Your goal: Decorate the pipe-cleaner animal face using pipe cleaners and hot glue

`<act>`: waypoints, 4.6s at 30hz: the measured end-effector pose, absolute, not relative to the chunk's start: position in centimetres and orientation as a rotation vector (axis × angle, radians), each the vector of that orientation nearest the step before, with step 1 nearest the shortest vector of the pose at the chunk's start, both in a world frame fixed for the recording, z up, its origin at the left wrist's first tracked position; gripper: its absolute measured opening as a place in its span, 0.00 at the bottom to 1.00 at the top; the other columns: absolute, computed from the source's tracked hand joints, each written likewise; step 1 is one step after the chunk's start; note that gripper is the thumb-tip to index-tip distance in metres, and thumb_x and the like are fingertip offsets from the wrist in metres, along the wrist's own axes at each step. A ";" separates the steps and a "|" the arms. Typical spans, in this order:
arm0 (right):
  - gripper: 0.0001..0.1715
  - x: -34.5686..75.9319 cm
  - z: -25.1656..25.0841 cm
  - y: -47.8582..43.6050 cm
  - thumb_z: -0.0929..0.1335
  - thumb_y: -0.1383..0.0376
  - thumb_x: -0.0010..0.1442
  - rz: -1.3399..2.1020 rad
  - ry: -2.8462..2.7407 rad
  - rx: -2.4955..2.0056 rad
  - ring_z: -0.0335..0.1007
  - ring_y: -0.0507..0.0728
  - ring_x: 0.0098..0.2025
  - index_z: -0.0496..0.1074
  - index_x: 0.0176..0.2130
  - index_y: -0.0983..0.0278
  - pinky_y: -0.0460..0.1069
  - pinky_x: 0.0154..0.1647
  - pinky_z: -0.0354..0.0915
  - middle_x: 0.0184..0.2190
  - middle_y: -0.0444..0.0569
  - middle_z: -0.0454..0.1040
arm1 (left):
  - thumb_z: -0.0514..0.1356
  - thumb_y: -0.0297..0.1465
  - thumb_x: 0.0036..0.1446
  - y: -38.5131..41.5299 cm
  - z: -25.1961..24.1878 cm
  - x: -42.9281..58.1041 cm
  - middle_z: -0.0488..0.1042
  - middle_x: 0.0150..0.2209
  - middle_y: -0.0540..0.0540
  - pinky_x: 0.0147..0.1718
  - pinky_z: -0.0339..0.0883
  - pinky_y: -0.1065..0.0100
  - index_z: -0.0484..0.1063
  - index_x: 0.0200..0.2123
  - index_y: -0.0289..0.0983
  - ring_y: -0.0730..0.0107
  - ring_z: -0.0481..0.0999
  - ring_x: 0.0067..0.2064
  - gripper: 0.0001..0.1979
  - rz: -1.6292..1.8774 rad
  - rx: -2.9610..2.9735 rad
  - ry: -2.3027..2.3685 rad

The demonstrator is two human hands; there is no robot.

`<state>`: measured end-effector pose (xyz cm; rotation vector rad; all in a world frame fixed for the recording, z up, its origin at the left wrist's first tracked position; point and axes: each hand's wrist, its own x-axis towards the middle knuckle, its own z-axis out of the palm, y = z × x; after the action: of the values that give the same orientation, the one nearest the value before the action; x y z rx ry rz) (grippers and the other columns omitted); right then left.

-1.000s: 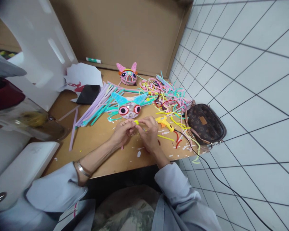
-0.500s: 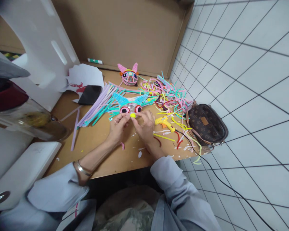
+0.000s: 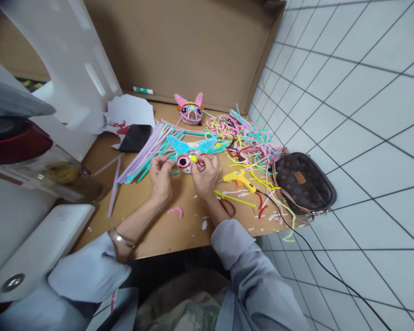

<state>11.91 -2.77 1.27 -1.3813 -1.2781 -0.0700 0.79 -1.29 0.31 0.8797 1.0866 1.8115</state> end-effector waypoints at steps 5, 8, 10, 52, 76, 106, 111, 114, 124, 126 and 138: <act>0.05 12.1 1.1 -2.5 0.73 0.62 0.57 -0.064 -1.274 -1.364 0.68 0.57 0.41 0.75 0.33 0.61 0.55 0.50 0.66 0.35 0.46 0.70 | 0.63 0.31 0.46 -1.2 0.3 0.8 0.67 0.33 0.53 0.42 0.61 0.70 0.64 0.32 0.40 0.72 0.67 0.36 0.11 1.827 0.871 1.051; 0.05 12.1 1.0 -2.4 0.73 0.62 0.57 -0.064 -1.268 -1.353 0.68 0.57 0.41 0.75 0.33 0.61 0.55 0.49 0.66 0.35 0.46 0.70 | 0.64 0.31 0.45 -1.1 0.4 0.8 0.67 0.33 0.53 0.42 0.61 0.69 0.64 0.31 0.40 0.72 0.67 0.36 0.11 1.814 0.853 1.055; 0.05 12.1 1.0 -2.3 0.73 0.61 0.57 -0.067 -1.266 -1.352 0.68 0.57 0.41 0.75 0.33 0.61 0.55 0.49 0.67 0.35 0.47 0.70 | 0.64 0.31 0.45 -1.0 0.4 0.8 0.68 0.33 0.53 0.42 0.61 0.69 0.64 0.31 0.40 0.72 0.67 0.37 0.11 1.809 0.854 1.055; 0.05 11.9 0.9 -2.5 0.73 0.62 0.57 -0.029 -1.207 -1.360 0.69 0.56 0.41 0.76 0.33 0.62 0.53 0.48 0.66 0.35 0.46 0.71 | 0.61 0.32 0.46 -1.4 0.9 0.7 0.67 0.29 0.52 0.35 0.63 0.68 0.64 0.29 0.40 0.70 0.66 0.32 0.08 1.756 0.875 1.043; 0.05 12.0 0.6 -2.3 0.73 0.62 0.57 -0.087 -1.239 -1.366 0.70 0.56 0.40 0.75 0.33 0.61 0.53 0.47 0.67 0.34 0.46 0.72 | 0.61 0.30 0.46 -1.1 0.5 0.7 0.66 0.27 0.53 0.33 0.61 0.69 0.63 0.28 0.40 0.71 0.64 0.30 0.07 1.758 0.861 1.044; 0.05 12.0 0.7 -2.4 0.73 0.62 0.57 -0.082 -1.223 -1.342 0.70 0.56 0.41 0.76 0.33 0.61 0.53 0.48 0.67 0.34 0.46 0.72 | 0.65 0.31 0.49 -0.1 -0.5 0.5 0.73 0.51 0.45 0.53 0.61 0.63 0.67 0.44 0.41 0.64 0.71 0.53 0.18 1.726 1.097 1.123; 0.03 12.0 0.7 -2.4 0.72 0.64 0.57 -0.080 -1.233 -1.335 0.70 0.56 0.40 0.76 0.33 0.61 0.53 0.47 0.67 0.34 0.46 0.72 | 0.64 0.32 0.49 0.0 -0.7 0.6 0.73 0.52 0.45 0.53 0.62 0.62 0.67 0.45 0.41 0.63 0.71 0.54 0.19 1.713 1.118 1.125; 0.03 12.0 0.7 -2.4 0.72 0.64 0.57 -0.076 -1.232 -1.325 0.70 0.56 0.40 0.76 0.33 0.61 0.53 0.48 0.67 0.34 0.46 0.71 | 0.65 0.32 0.49 -0.1 -0.7 0.6 0.72 0.52 0.46 0.52 0.63 0.62 0.67 0.45 0.42 0.63 0.71 0.53 0.19 1.701 1.134 1.132; 0.02 12.0 0.5 -2.3 0.72 0.64 0.57 -0.071 -1.237 -1.327 0.70 0.56 0.41 0.75 0.33 0.61 0.54 0.48 0.68 0.34 0.46 0.72 | 0.64 0.30 0.51 -0.3 -0.6 0.7 0.71 0.54 0.44 0.51 0.65 0.62 0.66 0.48 0.40 0.64 0.72 0.52 0.20 1.679 1.137 1.116; 0.02 11.9 0.6 -2.3 0.71 0.64 0.58 -0.072 -1.237 -1.326 0.69 0.56 0.40 0.75 0.33 0.60 0.54 0.48 0.67 0.34 0.46 0.72 | 0.64 0.30 0.51 -0.2 -0.7 0.7 0.71 0.53 0.44 0.51 0.64 0.62 0.66 0.48 0.41 0.63 0.71 0.53 0.20 1.679 1.146 1.125; 0.02 12.1 0.6 -2.4 0.72 0.64 0.57 -0.080 -1.236 -1.332 0.70 0.57 0.40 0.76 0.33 0.61 0.53 0.47 0.68 0.34 0.47 0.72 | 0.65 0.31 0.50 -0.3 -0.7 0.8 0.70 0.53 0.43 0.57 0.63 0.59 0.66 0.49 0.40 0.62 0.70 0.53 0.22 1.668 1.190 1.136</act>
<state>12.05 -2.38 0.64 -1.3317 -1.2365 -0.0799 0.83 -0.32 -0.66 1.1904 1.1361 1.6680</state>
